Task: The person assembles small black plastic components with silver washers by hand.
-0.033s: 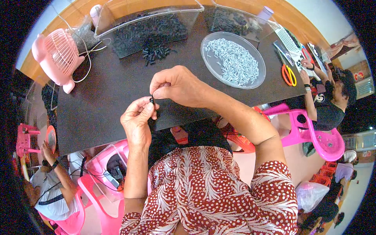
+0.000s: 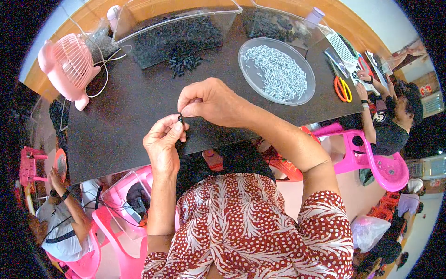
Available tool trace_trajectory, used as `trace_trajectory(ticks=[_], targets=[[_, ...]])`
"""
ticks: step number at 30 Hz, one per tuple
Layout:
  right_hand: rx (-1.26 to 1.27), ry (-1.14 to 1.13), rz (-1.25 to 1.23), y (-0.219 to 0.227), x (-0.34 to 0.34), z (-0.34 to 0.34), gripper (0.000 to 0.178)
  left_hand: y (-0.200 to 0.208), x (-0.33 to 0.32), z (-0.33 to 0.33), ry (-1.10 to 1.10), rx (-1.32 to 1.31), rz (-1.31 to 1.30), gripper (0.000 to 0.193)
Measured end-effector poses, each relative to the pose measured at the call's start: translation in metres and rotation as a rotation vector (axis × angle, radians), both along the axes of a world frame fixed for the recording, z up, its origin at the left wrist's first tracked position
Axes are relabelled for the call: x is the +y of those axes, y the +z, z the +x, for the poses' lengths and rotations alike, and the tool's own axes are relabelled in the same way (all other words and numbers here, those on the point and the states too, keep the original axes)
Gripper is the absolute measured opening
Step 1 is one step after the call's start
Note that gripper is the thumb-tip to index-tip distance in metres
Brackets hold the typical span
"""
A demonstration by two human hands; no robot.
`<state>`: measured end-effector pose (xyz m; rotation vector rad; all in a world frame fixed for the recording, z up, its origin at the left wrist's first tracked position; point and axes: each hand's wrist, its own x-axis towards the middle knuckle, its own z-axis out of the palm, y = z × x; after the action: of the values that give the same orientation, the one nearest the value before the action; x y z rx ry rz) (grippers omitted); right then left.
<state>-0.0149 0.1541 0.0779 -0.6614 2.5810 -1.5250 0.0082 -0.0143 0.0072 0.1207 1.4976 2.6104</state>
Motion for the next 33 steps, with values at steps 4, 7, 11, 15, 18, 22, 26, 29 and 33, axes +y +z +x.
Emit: trace_trajectory(ticks=[4,7,11,15,18,22,26,29,33], targets=[[0.02,0.048,0.064,0.003,-0.001,0.002,0.008,0.002,0.0,0.004,-0.003,-0.014,-0.03,0.016],[-0.032,0.043,0.108,0.005,-0.003,0.002,0.008,0.002,0.0,0.008,-0.002,-0.003,-0.046,0.016],[-0.008,0.05,0.127,0.008,-0.002,0.001,0.011,0.002,0.001,0.009,-0.006,0.005,-0.048,0.017],[-0.034,0.089,0.208,0.014,-0.004,0.002,0.007,0.005,-0.001,0.01,-0.045,-0.024,-0.009,0.015],[0.148,0.109,0.267,0.017,-0.007,0.004,0.007,0.012,-0.001,0.01,-0.099,-0.093,0.061,0.014],[0.223,0.147,0.312,0.019,-0.009,0.004,0.007,0.012,-0.004,0.007,-0.217,-0.194,0.19,0.015],[0.157,0.155,0.302,0.022,-0.009,0.003,0.007,0.009,-0.004,0.005,-0.256,-0.257,0.302,0.015],[0.01,0.115,0.191,0.027,-0.009,0.005,0.009,0.01,-0.005,0.004,-0.273,-0.26,0.341,0.014],[0.02,0.098,0.195,0.029,-0.009,0.006,0.012,0.012,-0.005,0.003,-0.274,-0.265,0.352,0.012]])
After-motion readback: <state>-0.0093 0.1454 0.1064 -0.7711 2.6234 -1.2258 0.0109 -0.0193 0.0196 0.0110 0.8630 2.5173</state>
